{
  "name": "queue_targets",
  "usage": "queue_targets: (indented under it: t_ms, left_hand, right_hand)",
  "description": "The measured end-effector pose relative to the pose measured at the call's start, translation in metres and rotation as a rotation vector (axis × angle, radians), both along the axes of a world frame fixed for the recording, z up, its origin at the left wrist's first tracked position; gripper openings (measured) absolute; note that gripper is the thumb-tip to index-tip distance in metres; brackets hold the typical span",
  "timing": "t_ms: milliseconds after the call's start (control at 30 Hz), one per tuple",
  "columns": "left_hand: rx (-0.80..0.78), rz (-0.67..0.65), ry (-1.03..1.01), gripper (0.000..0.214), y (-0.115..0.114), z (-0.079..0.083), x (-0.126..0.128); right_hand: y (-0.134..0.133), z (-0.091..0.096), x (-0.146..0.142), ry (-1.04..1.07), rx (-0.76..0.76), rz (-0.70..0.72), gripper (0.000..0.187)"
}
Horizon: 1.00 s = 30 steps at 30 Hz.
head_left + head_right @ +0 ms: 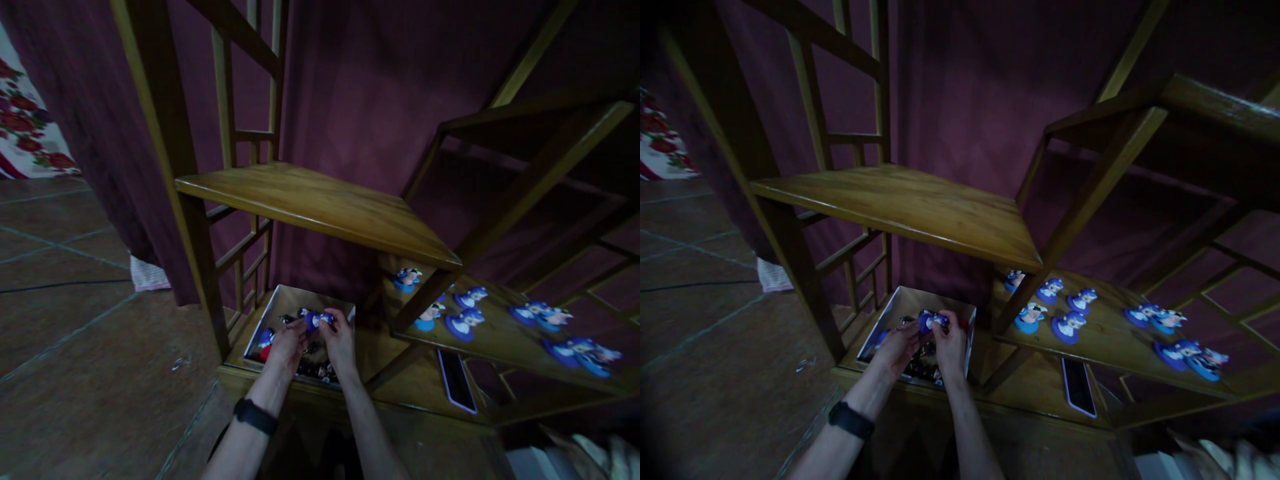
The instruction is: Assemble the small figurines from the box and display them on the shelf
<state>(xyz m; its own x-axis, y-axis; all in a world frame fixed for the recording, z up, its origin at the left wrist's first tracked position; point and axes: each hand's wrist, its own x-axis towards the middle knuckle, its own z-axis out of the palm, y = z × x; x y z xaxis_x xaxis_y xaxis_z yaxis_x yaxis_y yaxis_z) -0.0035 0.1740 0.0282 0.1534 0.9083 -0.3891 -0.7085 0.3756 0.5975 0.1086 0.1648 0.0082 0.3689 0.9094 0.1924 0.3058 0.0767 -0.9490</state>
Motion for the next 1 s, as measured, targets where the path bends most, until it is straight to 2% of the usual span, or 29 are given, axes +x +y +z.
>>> queue_targets:
  t_ms: [167,333,433,800,1000]
  left_hand:
    - [0.047,-0.007,0.064,0.006,0.000,-0.002,-0.001]
    - [0.057,0.010,0.116,0.012,0.002,-0.008,-0.004]
    - [0.058,0.005,0.130,0.015,0.002,-0.009,-0.005]
    - [0.050,-0.027,0.154,0.022,-0.001,-0.006,-0.008]
    - [0.094,-0.033,0.247,0.021,0.002,-0.008,-0.006]
  right_hand:
    - [0.000,-0.004,0.005,-0.052,-0.015,0.013,0.025]
    - [0.003,-0.008,0.005,0.152,-0.027,0.068,0.027]
    - [0.003,-0.008,0.004,0.206,-0.024,0.100,0.029]
    - [0.004,-0.011,0.006,0.017,-0.009,0.086,0.026]
    - [0.003,-0.009,0.010,-0.079,-0.017,0.106,0.025]
